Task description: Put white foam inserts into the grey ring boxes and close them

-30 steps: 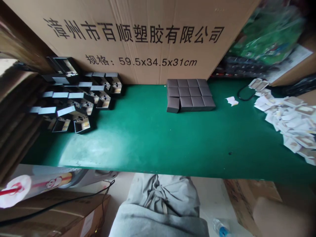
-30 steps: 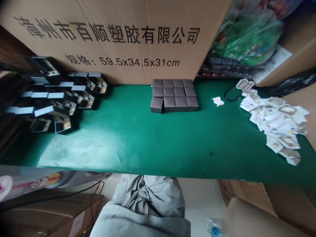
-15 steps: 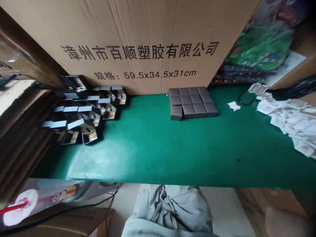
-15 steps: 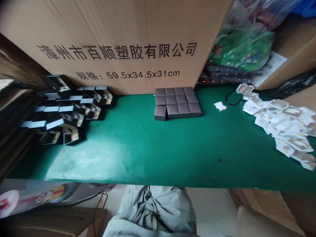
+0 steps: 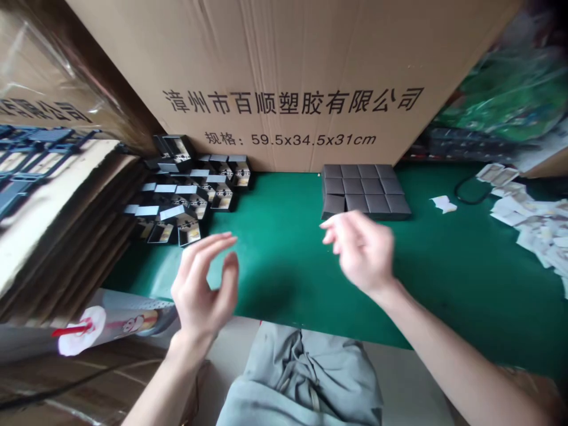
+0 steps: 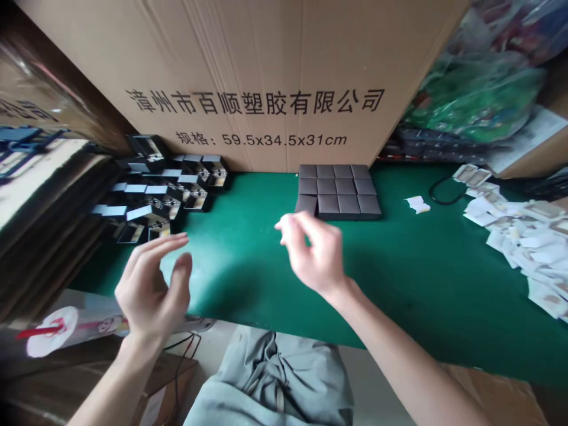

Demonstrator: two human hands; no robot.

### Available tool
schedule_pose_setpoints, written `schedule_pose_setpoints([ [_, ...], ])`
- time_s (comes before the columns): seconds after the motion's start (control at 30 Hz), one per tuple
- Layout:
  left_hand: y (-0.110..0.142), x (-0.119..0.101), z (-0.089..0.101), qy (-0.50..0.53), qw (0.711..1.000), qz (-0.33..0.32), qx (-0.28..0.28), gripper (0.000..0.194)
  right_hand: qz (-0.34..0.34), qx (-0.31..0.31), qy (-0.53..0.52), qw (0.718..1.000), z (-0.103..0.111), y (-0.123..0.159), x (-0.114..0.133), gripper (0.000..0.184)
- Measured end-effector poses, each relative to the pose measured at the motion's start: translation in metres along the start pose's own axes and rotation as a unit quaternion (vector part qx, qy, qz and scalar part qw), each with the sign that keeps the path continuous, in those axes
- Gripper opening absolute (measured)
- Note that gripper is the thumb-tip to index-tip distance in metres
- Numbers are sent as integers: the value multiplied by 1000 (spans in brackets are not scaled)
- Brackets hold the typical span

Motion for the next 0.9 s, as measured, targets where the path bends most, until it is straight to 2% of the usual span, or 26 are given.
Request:
schedule_pose_setpoints([
  [0.1,-35,31,8,-30,996,10,-81,19,65,115,47,990,-36,4,-15,45],
  [0.2,-92,65,16,-80,988,97,-91,26,92,168,85,978,-59,8,-28,49],
  [0.3,-147,94,22,-162,970,180,-27,35,54,175,77,980,-62,10,-33,47],
  [0.37,-172,111,24,-218,957,192,24,41,12,178,53,983,-58,10,-35,47],
  [0.47,-188,136,22,-258,935,211,118,32,-34,181,12,983,-55,8,-36,48],
  [0.5,-190,143,21,-261,934,203,134,27,-42,185,0,982,-55,7,-37,48],
  [0.57,-191,152,20,-262,942,169,127,23,-51,191,-14,980,-55,5,-38,48],
  [0.67,-191,153,19,-242,954,155,86,20,-61,197,-22,978,-55,3,-40,48],
  [0.73,-192,144,22,-227,963,135,57,17,-65,198,-25,978,-55,2,-41,49],
  [0.8,-192,126,26,-215,970,108,19,23,-63,194,-34,978,-54,1,-40,49],
  [0.87,-187,98,27,-187,982,36,-14,26,-64,181,-50,980,-53,-1,-38,47],
  [0.9,-181,81,23,-169,985,-18,-2,26,-71,169,-60,981,-52,-2,-37,43],
])
Point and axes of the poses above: each hand's wrist, its own y-axis away from the middle knuckle, its own z-axis out of the back of the hand, x = y × z, the point moved 2 cm from there along -y, towards the middle knuckle, and after that the axes turned 6 degrees about x, right-handed, at the moved point
